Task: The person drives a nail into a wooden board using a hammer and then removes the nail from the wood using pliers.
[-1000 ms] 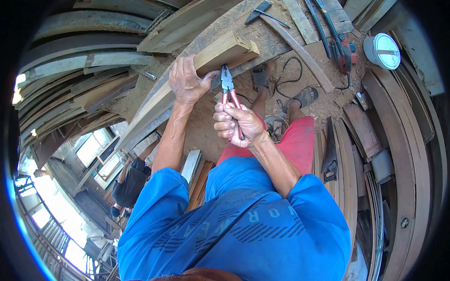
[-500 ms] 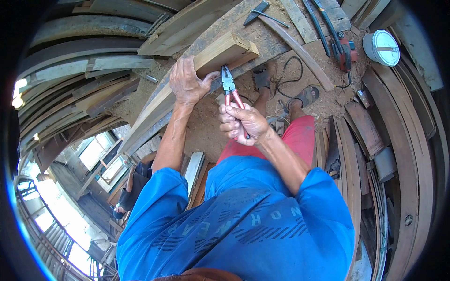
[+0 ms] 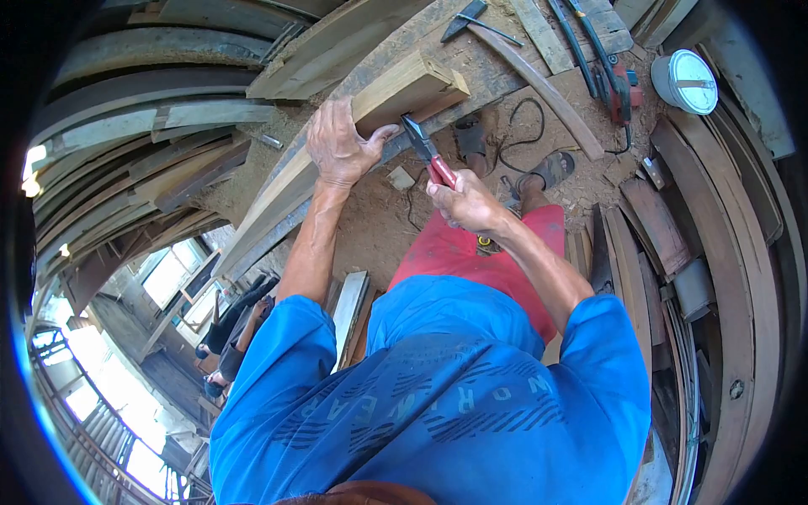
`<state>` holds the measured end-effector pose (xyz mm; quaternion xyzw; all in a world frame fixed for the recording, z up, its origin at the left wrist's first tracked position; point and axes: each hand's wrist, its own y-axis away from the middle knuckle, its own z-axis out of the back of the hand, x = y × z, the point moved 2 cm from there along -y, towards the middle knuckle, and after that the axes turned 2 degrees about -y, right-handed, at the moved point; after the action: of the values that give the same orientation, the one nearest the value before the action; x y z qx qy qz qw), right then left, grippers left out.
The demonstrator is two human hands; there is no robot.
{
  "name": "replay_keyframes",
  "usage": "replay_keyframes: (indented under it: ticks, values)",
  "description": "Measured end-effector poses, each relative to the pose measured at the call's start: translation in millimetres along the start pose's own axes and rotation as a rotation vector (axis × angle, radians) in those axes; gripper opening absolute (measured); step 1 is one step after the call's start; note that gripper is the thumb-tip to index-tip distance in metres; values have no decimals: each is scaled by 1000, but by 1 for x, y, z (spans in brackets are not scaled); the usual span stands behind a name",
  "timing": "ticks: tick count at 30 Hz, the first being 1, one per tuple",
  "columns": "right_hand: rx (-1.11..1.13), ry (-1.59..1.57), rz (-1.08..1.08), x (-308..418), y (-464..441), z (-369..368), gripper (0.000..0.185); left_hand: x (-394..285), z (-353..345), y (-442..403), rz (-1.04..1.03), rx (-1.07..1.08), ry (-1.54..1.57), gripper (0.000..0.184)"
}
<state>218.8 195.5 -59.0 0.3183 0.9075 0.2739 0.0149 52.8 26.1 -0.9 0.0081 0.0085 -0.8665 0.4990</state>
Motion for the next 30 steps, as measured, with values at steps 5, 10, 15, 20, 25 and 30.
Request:
replay_keyframes:
  ticks: [5,10,15,20,25,30]
  values:
    - [457,-1012,-16,-11,-5,-52,12,2,-1,1,4,-7,5,80]
    - [5,-50,23,-2,0,-5,21,-1,-1,-1,1,4,2,81]
    - [367,-852,-15,-14,-6,-43,11,-2,-1,1,10,-5,19,80]
    - [7,-11,-2,1,1,-6,12,2,-1,-7,-17,-17,28,79]
    - [417,-940,0,-18,-7,-49,12,-1,1,-3,-29,-50,31,79]
    - [-120,260,105,3,-1,-5,16,2,-1,-6,-16,-8,21,79]
